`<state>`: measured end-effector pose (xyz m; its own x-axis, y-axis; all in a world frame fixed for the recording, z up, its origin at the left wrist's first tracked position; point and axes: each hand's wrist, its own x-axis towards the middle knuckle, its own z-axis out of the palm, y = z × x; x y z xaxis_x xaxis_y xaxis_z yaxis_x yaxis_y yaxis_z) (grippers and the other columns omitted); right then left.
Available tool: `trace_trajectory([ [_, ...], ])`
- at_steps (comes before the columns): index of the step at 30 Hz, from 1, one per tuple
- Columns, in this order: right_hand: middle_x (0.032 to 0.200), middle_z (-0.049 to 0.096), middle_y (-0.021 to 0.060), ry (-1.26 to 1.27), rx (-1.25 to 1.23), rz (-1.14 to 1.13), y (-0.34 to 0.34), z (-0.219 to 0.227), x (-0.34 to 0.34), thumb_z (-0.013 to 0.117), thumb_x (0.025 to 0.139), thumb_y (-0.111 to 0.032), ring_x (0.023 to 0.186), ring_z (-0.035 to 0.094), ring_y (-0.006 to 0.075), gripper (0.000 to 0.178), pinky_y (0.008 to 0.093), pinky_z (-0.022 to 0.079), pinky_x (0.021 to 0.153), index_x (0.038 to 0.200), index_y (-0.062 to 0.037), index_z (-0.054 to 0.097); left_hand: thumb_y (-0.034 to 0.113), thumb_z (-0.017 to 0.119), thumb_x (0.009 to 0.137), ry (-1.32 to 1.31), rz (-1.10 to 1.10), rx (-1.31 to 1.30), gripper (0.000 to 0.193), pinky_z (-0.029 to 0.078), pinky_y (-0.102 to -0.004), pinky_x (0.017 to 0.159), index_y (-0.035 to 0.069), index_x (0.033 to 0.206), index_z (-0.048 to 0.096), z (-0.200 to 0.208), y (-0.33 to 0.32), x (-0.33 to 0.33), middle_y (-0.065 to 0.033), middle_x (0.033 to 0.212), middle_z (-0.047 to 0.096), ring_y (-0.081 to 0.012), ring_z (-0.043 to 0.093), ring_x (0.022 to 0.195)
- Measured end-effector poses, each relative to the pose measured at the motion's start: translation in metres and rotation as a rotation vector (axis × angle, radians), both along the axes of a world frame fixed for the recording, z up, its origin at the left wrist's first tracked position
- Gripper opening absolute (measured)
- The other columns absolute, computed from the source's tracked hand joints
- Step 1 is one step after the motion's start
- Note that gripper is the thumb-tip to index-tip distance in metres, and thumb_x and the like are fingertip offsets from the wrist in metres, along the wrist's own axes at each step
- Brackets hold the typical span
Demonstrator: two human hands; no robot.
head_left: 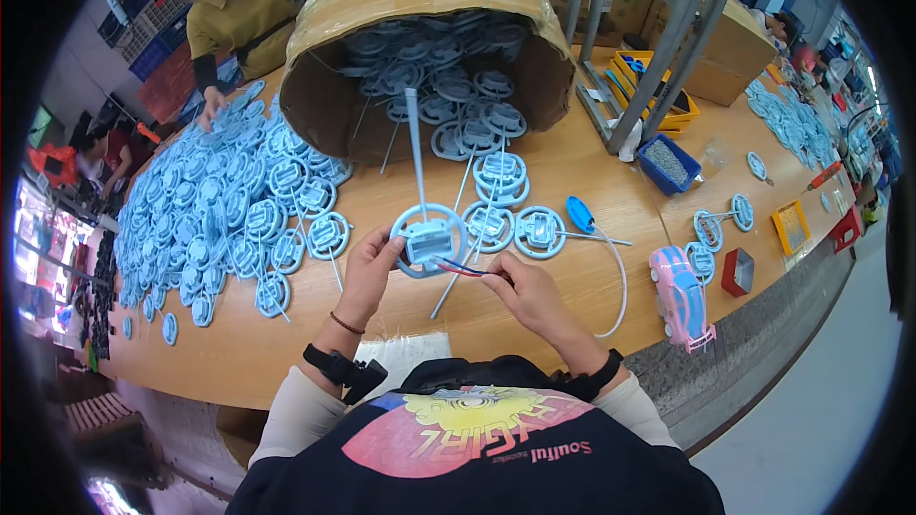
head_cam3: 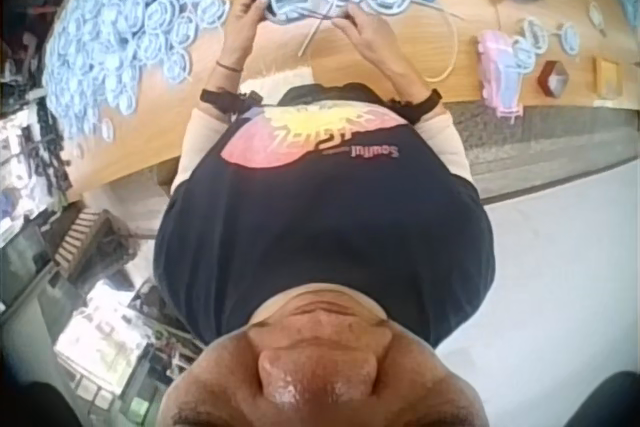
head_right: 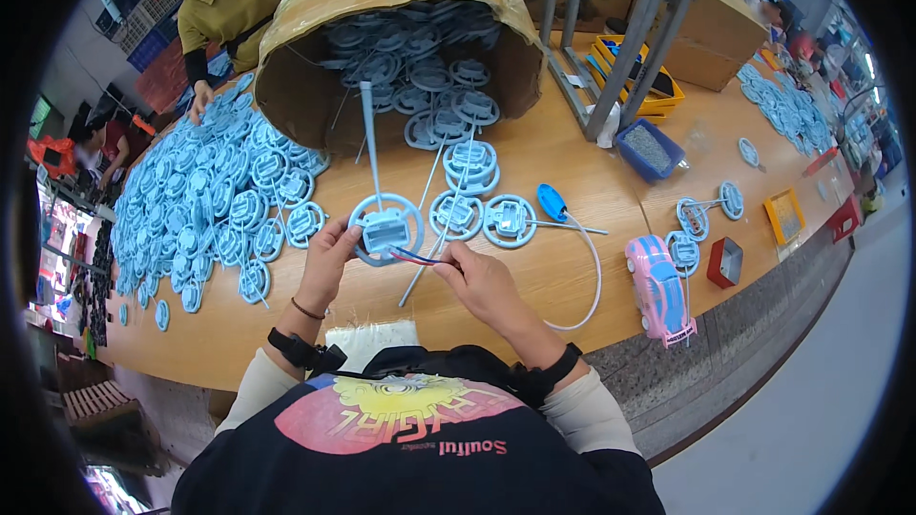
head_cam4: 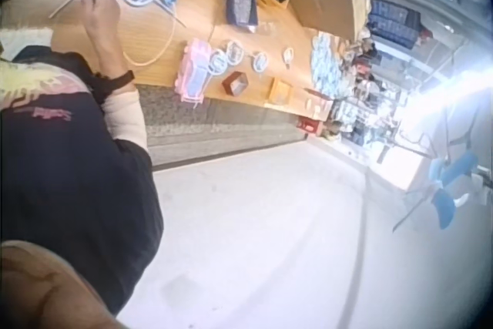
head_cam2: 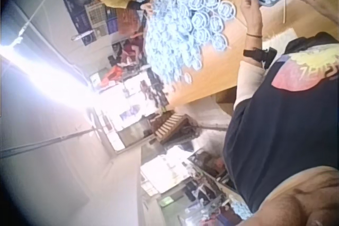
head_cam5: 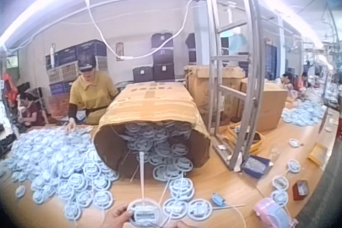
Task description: The person repeatedly picks up light blue plastic circular components and white plastic sticks from a table. They insert the sticks into the center of the components and use a red and blue tool to press or secure the connection. The assembled units are placed on the table, accumulating in a pile.
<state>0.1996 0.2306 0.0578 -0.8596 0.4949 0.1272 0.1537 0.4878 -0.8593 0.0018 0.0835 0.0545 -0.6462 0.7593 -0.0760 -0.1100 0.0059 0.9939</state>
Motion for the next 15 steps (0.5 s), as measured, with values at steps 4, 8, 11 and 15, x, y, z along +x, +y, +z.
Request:
trace_trajectory([
  [4,0.067,0.058,0.0123,-0.051,0.132,0.007,0.002,-0.001,-0.001,0.057,0.083,-0.025,0.066,0.057,0.0326,0.018,0.0419,0.042,0.056,0.082,-0.008,0.052,0.014,0.053,0.089,-0.044,-0.018,-0.053,0.025,0.049,-0.0224,0.062,-0.002,0.108,0.054,0.001,-0.001,0.008,-0.0026,0.081,0.059,-0.0083,0.056,0.069],
  [8,0.066,0.058,0.0128,-0.043,0.127,0.037,0.003,0.0,-0.002,0.058,0.082,-0.025,0.065,0.057,0.0329,0.018,0.0419,0.042,0.055,0.081,-0.0076,0.052,0.015,0.054,0.088,-0.074,-0.02,-0.088,0.025,0.05,-0.0226,0.062,-0.002,0.107,0.054,0.0,0.002,0.017,-0.0027,0.081,0.06,-0.0081,0.057,0.069],
  [11,0.066,0.058,0.0131,-0.039,0.088,0.053,0.005,-0.002,-0.002,0.058,0.082,-0.024,0.065,0.057,0.0328,0.018,0.0414,0.042,0.055,0.081,-0.0075,0.052,0.017,0.055,0.088,-0.113,-0.034,-0.097,0.026,0.051,-0.0236,0.064,-0.002,0.106,0.055,0.001,0.002,0.02,-0.003,0.082,0.06,-0.0086,0.058,0.07],
  [15,0.065,0.057,0.0115,-0.032,0.044,0.073,0.007,-0.005,-0.002,0.061,0.081,-0.022,0.059,0.056,0.0273,0.018,0.0359,0.041,0.053,0.08,-0.0058,0.053,0.018,0.055,0.088,-0.23,-0.057,-0.108,0.026,0.052,-0.0255,0.066,-0.001,0.106,0.055,-0.001,-0.001,0.018,-0.0032,0.083,0.06,-0.0098,0.059,0.071],
])
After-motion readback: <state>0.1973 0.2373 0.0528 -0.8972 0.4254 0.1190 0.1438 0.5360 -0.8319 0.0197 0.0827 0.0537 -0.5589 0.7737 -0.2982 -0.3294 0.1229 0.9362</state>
